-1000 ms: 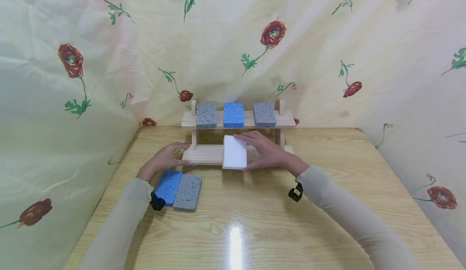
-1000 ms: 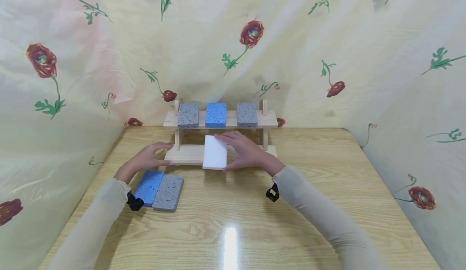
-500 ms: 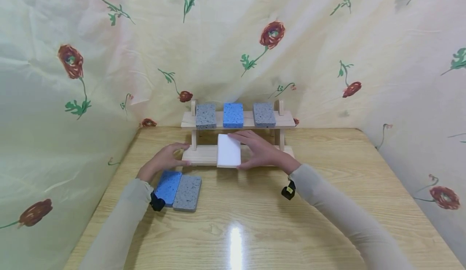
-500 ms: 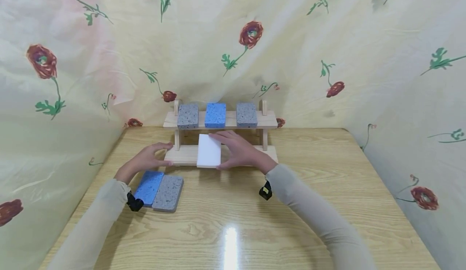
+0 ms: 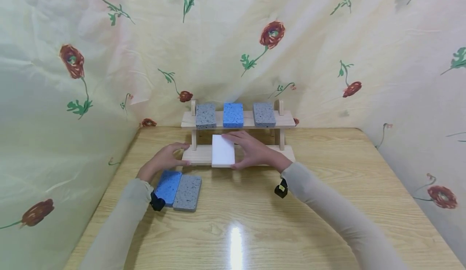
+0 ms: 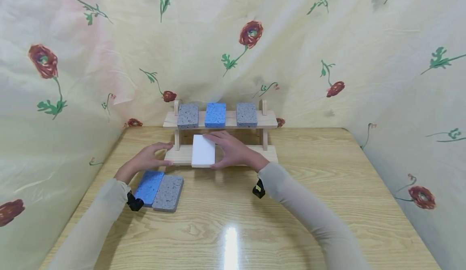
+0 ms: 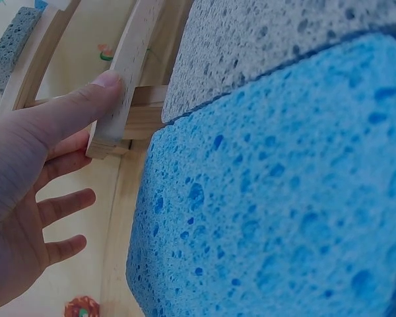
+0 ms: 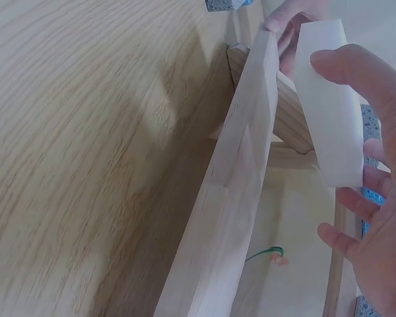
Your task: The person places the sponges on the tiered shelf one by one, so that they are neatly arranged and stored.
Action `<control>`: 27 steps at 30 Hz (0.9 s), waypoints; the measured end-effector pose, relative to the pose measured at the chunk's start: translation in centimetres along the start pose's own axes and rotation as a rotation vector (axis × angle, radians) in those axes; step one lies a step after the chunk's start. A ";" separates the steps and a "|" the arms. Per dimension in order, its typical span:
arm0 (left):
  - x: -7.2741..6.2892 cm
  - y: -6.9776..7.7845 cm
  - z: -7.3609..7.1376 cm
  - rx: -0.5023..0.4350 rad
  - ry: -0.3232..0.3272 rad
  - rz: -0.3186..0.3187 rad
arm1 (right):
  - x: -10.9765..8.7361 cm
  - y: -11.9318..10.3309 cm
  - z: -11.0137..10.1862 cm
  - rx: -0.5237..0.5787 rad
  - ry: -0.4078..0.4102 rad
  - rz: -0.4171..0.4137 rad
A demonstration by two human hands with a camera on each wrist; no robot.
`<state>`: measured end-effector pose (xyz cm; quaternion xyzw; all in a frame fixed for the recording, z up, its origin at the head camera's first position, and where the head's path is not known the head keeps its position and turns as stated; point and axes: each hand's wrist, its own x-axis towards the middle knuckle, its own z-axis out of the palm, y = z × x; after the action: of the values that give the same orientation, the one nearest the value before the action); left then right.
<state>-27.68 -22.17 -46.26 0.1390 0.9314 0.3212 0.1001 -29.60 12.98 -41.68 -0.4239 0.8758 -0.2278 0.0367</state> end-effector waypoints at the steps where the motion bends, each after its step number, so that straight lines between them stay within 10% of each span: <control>1: 0.0 0.0 0.0 0.000 0.001 0.004 | 0.1 0.0 0.1 0.000 -0.002 0.001; 27: 0.1 0.0 -0.1 -0.022 0.003 0.010 | 2.5 -1.1 1.4 0.023 -0.038 0.001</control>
<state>-27.77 -22.18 -46.14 0.1421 0.9273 0.3321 0.0984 -30.05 9.93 -42.13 -0.4275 0.8724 -0.2299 0.0582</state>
